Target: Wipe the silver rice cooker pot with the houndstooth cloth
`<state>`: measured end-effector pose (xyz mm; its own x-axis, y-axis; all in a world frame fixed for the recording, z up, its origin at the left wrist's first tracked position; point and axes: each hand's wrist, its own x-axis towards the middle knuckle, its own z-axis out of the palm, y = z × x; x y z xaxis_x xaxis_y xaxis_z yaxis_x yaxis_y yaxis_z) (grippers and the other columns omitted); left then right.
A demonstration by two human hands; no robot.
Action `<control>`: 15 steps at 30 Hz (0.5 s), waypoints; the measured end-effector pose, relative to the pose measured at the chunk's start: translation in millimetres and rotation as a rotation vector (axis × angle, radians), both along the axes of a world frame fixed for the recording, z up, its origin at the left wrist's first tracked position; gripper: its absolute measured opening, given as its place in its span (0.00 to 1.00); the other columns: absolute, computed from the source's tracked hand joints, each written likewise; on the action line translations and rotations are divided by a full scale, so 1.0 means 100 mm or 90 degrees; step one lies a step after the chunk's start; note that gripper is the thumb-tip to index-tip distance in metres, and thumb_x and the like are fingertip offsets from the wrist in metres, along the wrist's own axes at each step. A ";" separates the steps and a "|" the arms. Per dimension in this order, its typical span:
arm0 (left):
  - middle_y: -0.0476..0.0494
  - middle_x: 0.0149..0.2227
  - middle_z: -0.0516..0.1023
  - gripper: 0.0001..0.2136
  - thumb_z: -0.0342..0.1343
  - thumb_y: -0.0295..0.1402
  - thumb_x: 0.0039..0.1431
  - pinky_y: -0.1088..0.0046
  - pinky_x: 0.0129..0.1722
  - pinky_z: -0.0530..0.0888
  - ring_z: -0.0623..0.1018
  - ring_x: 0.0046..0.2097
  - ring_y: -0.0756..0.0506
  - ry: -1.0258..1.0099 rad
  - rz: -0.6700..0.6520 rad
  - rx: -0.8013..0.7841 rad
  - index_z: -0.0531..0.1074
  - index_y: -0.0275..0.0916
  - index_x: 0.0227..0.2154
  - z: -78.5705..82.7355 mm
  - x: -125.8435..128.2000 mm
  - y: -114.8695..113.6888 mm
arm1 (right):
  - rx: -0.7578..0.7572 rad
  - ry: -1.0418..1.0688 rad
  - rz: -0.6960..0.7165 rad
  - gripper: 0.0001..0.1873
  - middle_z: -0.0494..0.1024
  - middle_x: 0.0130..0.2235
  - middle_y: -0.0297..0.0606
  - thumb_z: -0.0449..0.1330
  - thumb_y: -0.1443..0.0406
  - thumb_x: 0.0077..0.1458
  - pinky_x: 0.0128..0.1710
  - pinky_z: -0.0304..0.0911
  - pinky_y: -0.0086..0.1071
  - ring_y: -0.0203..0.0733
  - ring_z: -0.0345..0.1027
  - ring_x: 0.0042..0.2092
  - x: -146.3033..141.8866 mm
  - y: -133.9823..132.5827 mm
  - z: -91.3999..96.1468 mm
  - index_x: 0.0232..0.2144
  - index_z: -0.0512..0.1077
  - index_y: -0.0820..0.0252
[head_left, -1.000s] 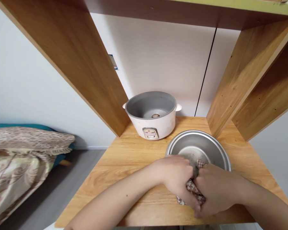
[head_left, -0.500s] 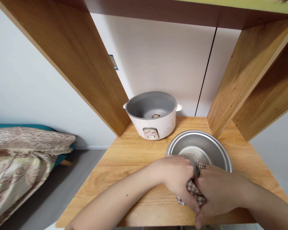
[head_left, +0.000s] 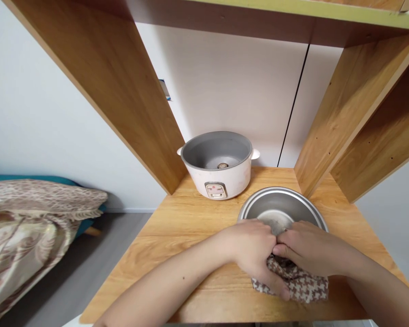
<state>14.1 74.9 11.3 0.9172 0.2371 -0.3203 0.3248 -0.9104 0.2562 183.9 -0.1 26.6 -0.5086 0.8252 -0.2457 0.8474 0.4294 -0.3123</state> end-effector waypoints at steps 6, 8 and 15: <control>0.41 0.20 0.78 0.35 0.50 0.73 0.40 0.68 0.21 0.66 0.75 0.22 0.43 0.017 0.017 0.005 0.78 0.42 0.18 0.03 0.01 -0.03 | -0.025 -0.033 -0.032 0.29 0.81 0.32 0.42 0.43 0.50 0.69 0.31 0.52 0.37 0.46 0.72 0.33 -0.04 -0.03 -0.04 0.31 0.78 0.58; 0.41 0.20 0.78 0.36 0.50 0.74 0.38 0.68 0.21 0.67 0.75 0.22 0.43 0.010 0.026 0.011 0.78 0.42 0.18 0.02 0.01 -0.03 | -0.048 -0.032 0.000 0.30 0.82 0.33 0.43 0.42 0.51 0.69 0.33 0.55 0.38 0.47 0.73 0.34 -0.05 -0.06 -0.06 0.33 0.79 0.58; 0.37 0.19 0.77 0.39 0.50 0.75 0.34 0.65 0.21 0.68 0.74 0.20 0.42 -0.009 0.031 0.014 0.78 0.39 0.17 0.01 0.01 -0.02 | -0.137 0.007 0.054 0.34 0.83 0.36 0.46 0.40 0.51 0.69 0.44 0.63 0.40 0.49 0.76 0.38 -0.04 -0.07 -0.14 0.33 0.80 0.61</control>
